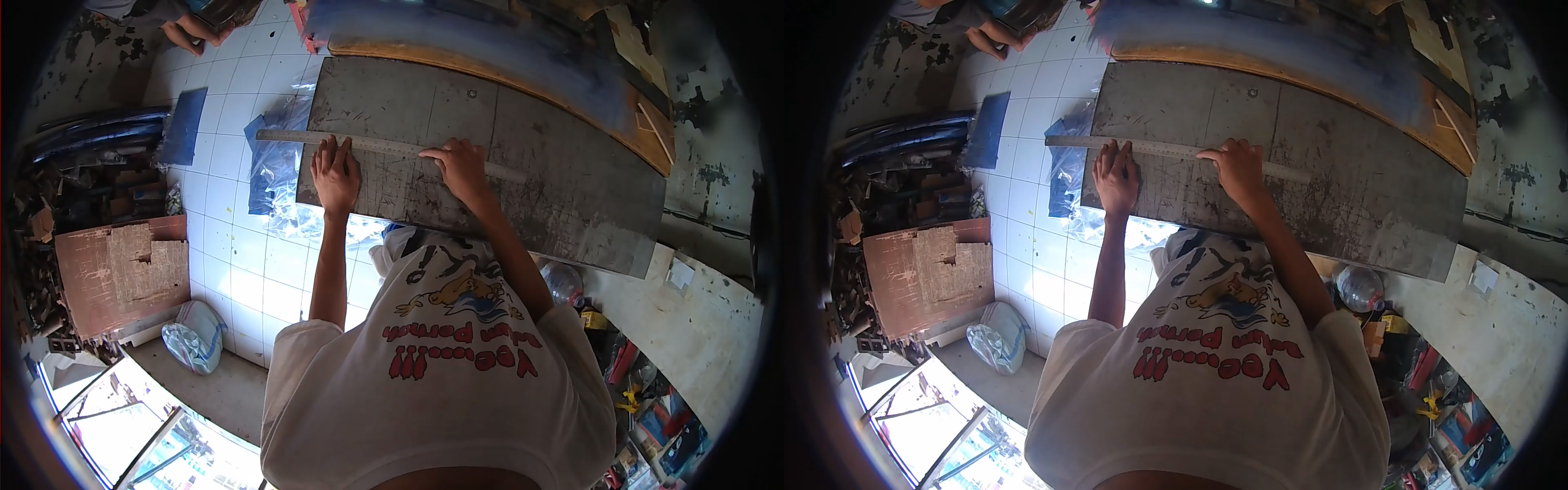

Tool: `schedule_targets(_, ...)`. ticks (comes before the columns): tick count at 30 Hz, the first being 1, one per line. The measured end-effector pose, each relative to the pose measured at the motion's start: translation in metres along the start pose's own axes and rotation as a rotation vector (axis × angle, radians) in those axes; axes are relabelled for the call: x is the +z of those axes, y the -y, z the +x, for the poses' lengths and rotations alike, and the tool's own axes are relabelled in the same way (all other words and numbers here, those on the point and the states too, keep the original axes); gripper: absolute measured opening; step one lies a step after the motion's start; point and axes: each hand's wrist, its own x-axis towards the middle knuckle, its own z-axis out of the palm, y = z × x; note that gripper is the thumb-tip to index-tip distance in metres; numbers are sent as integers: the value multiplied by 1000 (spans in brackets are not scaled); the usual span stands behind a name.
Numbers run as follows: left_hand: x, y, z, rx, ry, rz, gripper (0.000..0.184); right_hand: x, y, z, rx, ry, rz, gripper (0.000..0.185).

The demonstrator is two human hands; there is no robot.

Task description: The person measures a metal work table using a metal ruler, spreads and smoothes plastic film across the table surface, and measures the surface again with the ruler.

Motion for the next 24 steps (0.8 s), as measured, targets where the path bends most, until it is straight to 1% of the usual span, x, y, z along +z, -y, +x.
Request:
schedule_targets(4,1,1,0,6,-6,0,31,1,0,1,11,30,-6,33)
schedule_targets(13,1,1,0,10,-8,-6,31,8,0,3,-28,67,-79,46)
schedule_targets(16,1,1,-1,19,-21,-3,30,12,-1,2,-43,14,-63,49)
schedule_targets(24,1,1,-1,16,-20,-10,30,16,1,5,-91,-9,-81,52)
